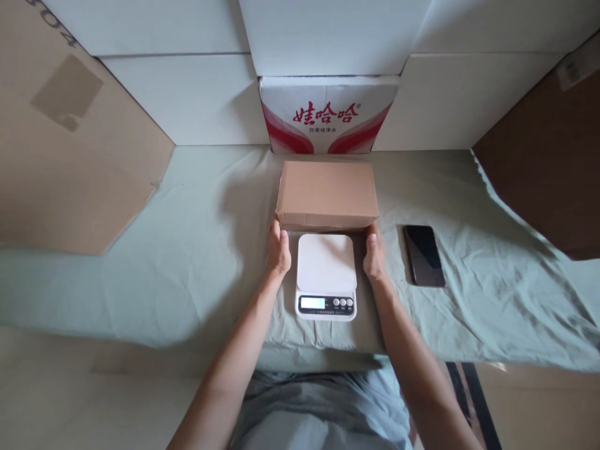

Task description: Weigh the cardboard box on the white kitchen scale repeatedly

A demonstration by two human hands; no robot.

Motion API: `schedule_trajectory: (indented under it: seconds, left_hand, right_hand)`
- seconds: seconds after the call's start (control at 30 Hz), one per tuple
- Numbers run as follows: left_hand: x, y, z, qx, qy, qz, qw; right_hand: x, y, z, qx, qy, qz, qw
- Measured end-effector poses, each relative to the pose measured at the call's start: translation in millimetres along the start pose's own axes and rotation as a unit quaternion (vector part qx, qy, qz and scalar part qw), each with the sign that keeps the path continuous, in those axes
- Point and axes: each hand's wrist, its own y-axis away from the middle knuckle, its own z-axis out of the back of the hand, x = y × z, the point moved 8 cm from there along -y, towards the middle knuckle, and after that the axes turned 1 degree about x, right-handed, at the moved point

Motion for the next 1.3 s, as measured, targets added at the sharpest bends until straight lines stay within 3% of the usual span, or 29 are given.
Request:
schedule_trajectory:
  seconds: [0.13,0.27,0.4,0.5,0.63,0.83,1.1,1.3]
  left_hand:
    - [-1,-3,-1.5,0.004,0.008,0.02,1.0]
    - [-31,3,5.0,0.014,0.037,0.012,0.999]
    - [-72,36,17.6,0.014,0.088,-0.006,0.996]
    - [-83,70,24.6,0.019,0.101,0.005,0.995]
    - [-82,101,32.6,0.023,0.1,0.011,0.995]
    - [-80,108,37.6,0.037,0.101,0.014,0.994]
    - [-63,118,38.3,0.049,0.082,0.025,0.995]
    - [-51,103,59.1,-0.015,-0.013,0.02,1.0]
  right_hand:
    - [11,-5,-9,0.051,0.042,0.057,0.996]
    - [28,-5,-7,0.053,0.02,0.063,0.996]
    - [55,22,2,0.044,-0.008,0.057,0.997]
    - [63,54,10,0.033,-0.025,0.033,0.999]
    - [58,89,19,0.041,-0.041,0.021,0.998]
    - [40,114,31,0.043,-0.021,0.002,0.999]
    - [38,115,29,0.031,-0.02,0.006,0.999]
    - [29,106,50,-0.055,-0.002,-0.002,0.998]
